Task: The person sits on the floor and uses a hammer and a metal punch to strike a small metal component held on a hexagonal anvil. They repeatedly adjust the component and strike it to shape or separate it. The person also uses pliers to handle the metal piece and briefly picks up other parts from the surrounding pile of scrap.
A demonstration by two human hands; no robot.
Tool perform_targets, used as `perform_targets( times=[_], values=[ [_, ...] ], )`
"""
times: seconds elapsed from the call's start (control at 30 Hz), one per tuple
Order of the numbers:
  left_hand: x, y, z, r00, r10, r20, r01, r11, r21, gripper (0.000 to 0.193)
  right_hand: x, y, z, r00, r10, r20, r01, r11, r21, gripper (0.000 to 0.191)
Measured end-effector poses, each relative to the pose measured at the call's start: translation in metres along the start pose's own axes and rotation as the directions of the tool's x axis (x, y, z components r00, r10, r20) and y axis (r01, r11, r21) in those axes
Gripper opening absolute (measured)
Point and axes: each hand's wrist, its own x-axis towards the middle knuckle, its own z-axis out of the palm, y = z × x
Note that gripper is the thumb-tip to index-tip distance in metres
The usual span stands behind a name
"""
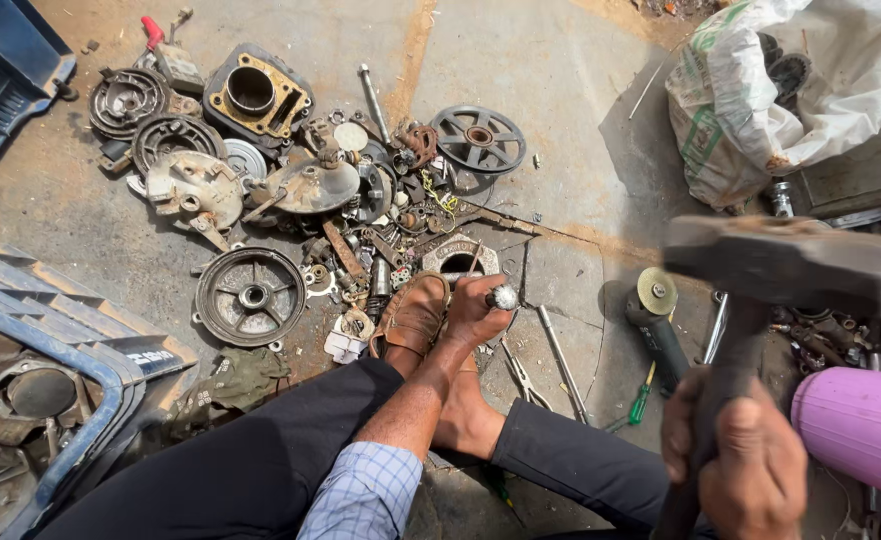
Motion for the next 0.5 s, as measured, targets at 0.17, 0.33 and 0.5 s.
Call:
perform_targets(
  times=[0.17, 0.33, 0.5],
  values=[
    [0.000, -0.005, 0.002, 1.000, 0.006, -0.031, -0.009, 0.997, -0.080, 0.013, 0.036, 0.001, -0.004, 0.929, -0.357, 0.101, 0.209, 0.729, 0.652, 0.035],
    [0.011, 0.013, -0.007, 0.990, 0.127, -0.056, -0.127, 0.992, -0.003, 0.015, 0.013, 0.075, 0.076, 0.951, 0.272, 0.149, -0.134, 0.794, -0.593, 0.049],
    [0.013, 0.020, -0.013, 0.995, 0.020, -0.096, -0.025, 0.998, -0.049, 0.015, 0.011, 0.029, 0.042, 0.953, 0.273, 0.132, -0.201, 0.895, -0.398, 0.050]
  ],
)
